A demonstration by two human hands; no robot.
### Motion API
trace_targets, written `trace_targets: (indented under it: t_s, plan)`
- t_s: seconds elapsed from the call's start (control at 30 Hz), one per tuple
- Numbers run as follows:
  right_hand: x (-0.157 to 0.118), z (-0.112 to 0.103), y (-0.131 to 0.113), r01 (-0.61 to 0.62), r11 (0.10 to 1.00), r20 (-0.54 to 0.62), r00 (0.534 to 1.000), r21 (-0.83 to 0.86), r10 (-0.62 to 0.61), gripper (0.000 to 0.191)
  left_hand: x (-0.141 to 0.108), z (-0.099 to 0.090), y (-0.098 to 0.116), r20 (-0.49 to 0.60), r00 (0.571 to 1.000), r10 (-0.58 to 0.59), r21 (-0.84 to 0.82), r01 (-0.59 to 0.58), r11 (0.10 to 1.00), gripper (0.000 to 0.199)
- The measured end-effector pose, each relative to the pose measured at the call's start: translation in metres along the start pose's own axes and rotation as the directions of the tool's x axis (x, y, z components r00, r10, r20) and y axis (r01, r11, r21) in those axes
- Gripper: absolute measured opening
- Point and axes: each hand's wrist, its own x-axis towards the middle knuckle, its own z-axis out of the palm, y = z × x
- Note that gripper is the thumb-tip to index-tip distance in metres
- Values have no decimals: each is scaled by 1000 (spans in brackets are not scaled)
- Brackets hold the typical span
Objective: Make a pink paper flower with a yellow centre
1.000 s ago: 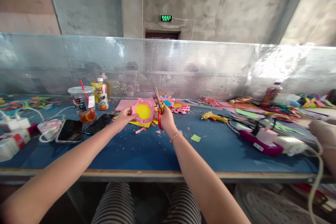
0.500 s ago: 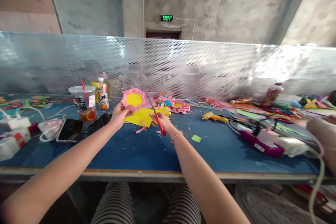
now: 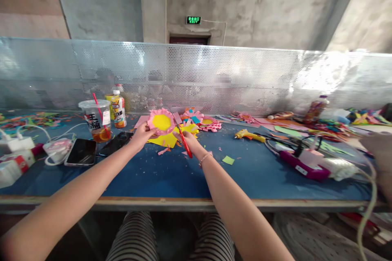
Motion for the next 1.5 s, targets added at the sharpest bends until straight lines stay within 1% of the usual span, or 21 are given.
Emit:
trace_targets:
  t_s: [0.07,0.13,0.27,0.4,0.5,0.57,0.63,0.67,0.7,0.77,0.83,0.87,0.9,0.93,0.97,1.03,1.1,1.17,1.3,1.43,1.5]
  plan:
    - [2,3,3,-54,993,49,998,101,49,34,-2,1,-1,67,997,-30,12,30,999,40]
    - [5,8,6,-74,973,73,996,216,60,31,-5,3,-1,125,991,-48,13,47,999,40]
    - [6,15,6,-50,928,54,998,370,32,28,-10,6,1,173,983,-63,3,63,998,42]
    - [7,16,3,-49,885,0,999,463,55,24,-14,7,7,262,959,-113,62,100,993,38]
    - [8,12,2,-38,845,-68,994,533,88,17,-12,4,10,365,925,-101,141,52,989,31]
    - [9,9,2,-32,833,-113,987,553,112,16,-5,-4,10,398,915,-69,239,-31,971,28]
    - [10,6,1,-24,840,-143,982,543,120,19,6,-21,9,275,961,42,432,-163,887,24]
    - [10,5,1,-18,847,-152,982,531,116,20,11,-33,8,208,974,87,544,-190,817,22]
    - [10,4,1,-6,854,-162,981,519,106,21,17,-47,8,147,984,104,645,-175,744,19]
    - [10,2,1,10,870,-178,980,493,89,22,26,-77,7,-5,997,77,789,-43,613,18]
    - [10,0,3,4,891,-180,980,454,88,22,32,-105,7,-160,987,-21,858,150,492,25]
    - [11,-1,4,-7,901,-178,980,435,94,22,33,-116,7,-231,971,-66,851,234,470,26]
    - [12,-1,5,-15,908,-177,979,418,98,21,34,-124,7,-305,948,-90,824,310,475,28]
    - [12,-1,7,-17,913,-176,980,407,97,20,35,-129,7,-334,932,-139,813,359,458,27]
    - [13,-2,8,-15,917,-177,980,399,94,19,35,-132,8,-340,919,-198,820,393,417,26]
    - [14,-2,10,-6,921,-176,981,390,81,18,35,-132,11,-315,892,-324,872,407,273,22]
    - [15,-2,12,-2,927,-167,983,376,70,17,33,-127,15,-279,864,-419,928,355,113,21]
    - [16,-2,14,-2,932,-157,986,363,63,16,31,-123,18,-259,858,-443,956,292,6,28]
    - [17,-3,17,0,940,-157,986,341,57,15,28,-118,21,-250,890,-381,968,230,-97,45]
    - [18,-3,19,1,947,-159,986,322,54,15,27,-117,21,-200,903,-381,978,162,-129,50]
    - [18,-3,19,-1,949,-158,986,315,53,15,28,-119,21,-200,906,-372,977,157,-140,52]
